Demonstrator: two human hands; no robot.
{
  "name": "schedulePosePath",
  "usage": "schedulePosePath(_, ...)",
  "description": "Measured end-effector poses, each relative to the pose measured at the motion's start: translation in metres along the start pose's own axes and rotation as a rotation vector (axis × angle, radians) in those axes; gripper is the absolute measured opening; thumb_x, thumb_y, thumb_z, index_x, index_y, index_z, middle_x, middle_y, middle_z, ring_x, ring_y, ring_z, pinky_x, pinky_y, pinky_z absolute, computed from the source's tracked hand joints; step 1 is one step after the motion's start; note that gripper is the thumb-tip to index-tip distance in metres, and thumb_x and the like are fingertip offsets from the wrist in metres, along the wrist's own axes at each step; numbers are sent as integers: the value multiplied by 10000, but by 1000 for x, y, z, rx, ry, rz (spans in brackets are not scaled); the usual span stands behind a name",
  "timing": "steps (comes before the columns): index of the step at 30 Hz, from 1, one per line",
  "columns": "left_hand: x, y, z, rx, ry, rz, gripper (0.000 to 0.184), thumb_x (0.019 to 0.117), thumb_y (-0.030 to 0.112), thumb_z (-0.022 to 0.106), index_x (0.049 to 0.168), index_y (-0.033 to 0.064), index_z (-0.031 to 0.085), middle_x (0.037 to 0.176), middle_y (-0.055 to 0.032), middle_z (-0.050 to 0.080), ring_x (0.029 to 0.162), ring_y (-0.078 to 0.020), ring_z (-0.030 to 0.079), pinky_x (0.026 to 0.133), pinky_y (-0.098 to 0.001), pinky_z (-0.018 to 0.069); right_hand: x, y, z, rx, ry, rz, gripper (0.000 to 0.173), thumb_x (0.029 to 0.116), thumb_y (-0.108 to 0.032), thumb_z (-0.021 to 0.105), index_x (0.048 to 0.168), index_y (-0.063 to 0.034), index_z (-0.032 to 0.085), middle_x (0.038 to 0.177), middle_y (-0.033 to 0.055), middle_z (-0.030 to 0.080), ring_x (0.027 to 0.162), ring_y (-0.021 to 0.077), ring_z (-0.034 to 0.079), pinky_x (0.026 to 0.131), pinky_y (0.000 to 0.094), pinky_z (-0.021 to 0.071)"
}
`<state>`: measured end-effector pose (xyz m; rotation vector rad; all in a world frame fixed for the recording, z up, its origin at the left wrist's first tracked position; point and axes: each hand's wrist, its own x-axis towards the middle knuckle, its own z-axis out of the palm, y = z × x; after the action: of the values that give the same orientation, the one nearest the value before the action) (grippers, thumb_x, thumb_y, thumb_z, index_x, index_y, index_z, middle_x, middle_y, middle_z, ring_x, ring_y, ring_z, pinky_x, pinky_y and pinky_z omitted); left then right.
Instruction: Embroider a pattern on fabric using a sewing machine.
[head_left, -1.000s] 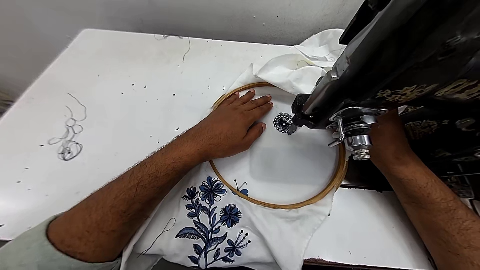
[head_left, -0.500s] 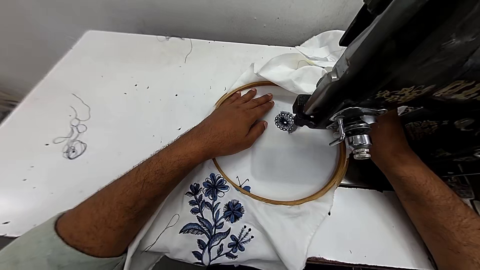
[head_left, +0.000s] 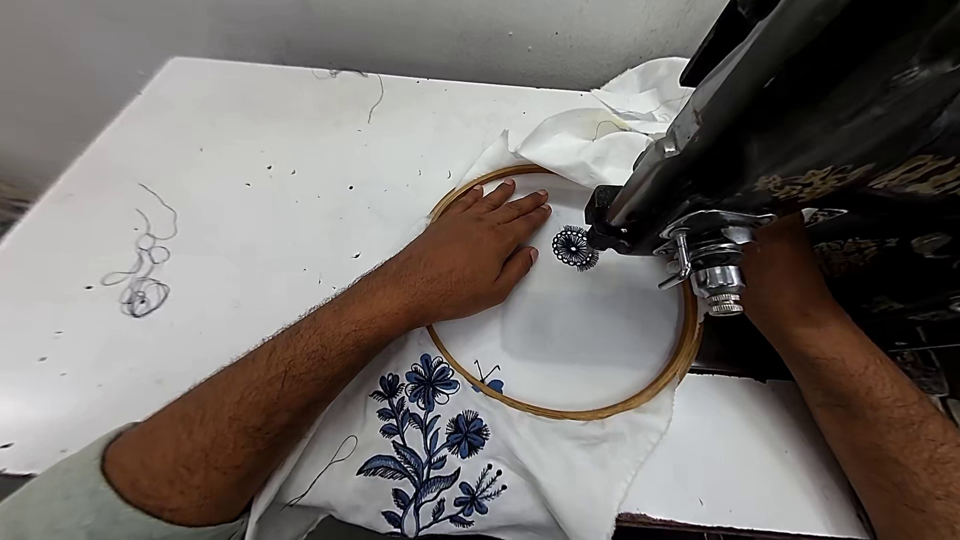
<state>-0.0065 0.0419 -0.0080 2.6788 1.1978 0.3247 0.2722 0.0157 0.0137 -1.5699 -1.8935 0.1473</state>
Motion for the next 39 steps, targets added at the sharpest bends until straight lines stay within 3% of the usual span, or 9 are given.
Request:
schedulePosePath(2, 0, -1, 1, -4, 1, 5, 563, 1085, 380, 292, 1559, 128, 462, 1646, -32, 387, 1546, -285, 302, 1255, -552, 196, 0, -1, 0, 1, -8, 15, 251, 941, -162, 628, 1084, 44, 653, 1057, 217, 654, 1023, 258, 627, 888, 479, 477)
schedulePosePath(5, 4, -4, -1, -12, 5, 8, 561, 1085, 376, 297, 1558, 122, 463, 1645, -36, 388, 1548, -285, 296, 1256, -548, 194, 1, 0, 1, 36, 27, -36, 257, 936, -198, 644, 1095, 4, 656, 1040, 132, 647, 1002, 89, 600, 891, 305, 474)
schedulePosePath(7, 4, -4, -1, -3, 2, 1, 561, 1087, 372, 289, 1563, 127, 455, 1649, -31, 382, 1551, -281, 291, 1257, -547, 191, 2, 2, 2, 49, 32, -52, 278, 941, -231, 644, 1105, -7, 654, 1046, 110, 642, 1015, 57, 590, 901, 273, 465)
schedulePosePath(12, 0, 1, 1, 8, 3, 2, 560, 1087, 368, 289, 1562, 124, 457, 1646, -33, 388, 1547, -281, 301, 1255, -549, 198, 0, -2, -2, -19, -14, 0, 214, 941, -133, 631, 1060, 45, 654, 1027, 215, 655, 985, 251, 630, 865, 467, 482)
schedulePosePath(17, 4, -3, 2, -5, 22, 0, 556, 1087, 376, 292, 1553, 133, 473, 1641, -28, 397, 1543, -276, 312, 1256, -544, 204, 3, 3, 2, 25, 38, -56, 254, 933, -217, 642, 1080, -10, 658, 1018, 110, 645, 989, 74, 599, 876, 283, 474)
schedulePosePath(23, 0, 3, 1, 4, 0, -9, 559, 1088, 372, 287, 1562, 128, 458, 1647, -32, 386, 1546, -277, 304, 1256, -552, 201, 2, 4, 1, -9, -2, -27, 214, 949, -167, 642, 1062, 12, 670, 1017, 181, 665, 981, 218, 635, 873, 439, 489)
schedulePosePath(29, 5, -1, 2, 3, 23, -4, 553, 1089, 373, 292, 1553, 133, 474, 1639, -27, 400, 1542, -276, 313, 1255, -542, 209, 3, 2, 0, 23, 22, -18, 247, 942, -217, 626, 1066, -6, 654, 995, 113, 639, 952, 90, 595, 849, 308, 474)
schedulePosePath(34, 1, 4, 2, 7, 9, -1, 561, 1087, 373, 287, 1553, 121, 470, 1642, -35, 394, 1543, -284, 310, 1254, -550, 207, 1, -2, -2, -25, -8, 11, 225, 966, -176, 620, 1030, 37, 652, 993, 197, 647, 952, 235, 618, 842, 459, 475)
schedulePosePath(39, 6, 1, 2, 13, 13, -2, 561, 1088, 383, 283, 1554, 132, 470, 1642, -25, 395, 1544, -276, 310, 1252, -545, 211, 3, -2, -1, -13, 46, -29, 262, 945, -220, 626, 1043, 22, 649, 976, 138, 633, 934, 102, 583, 836, 301, 458)
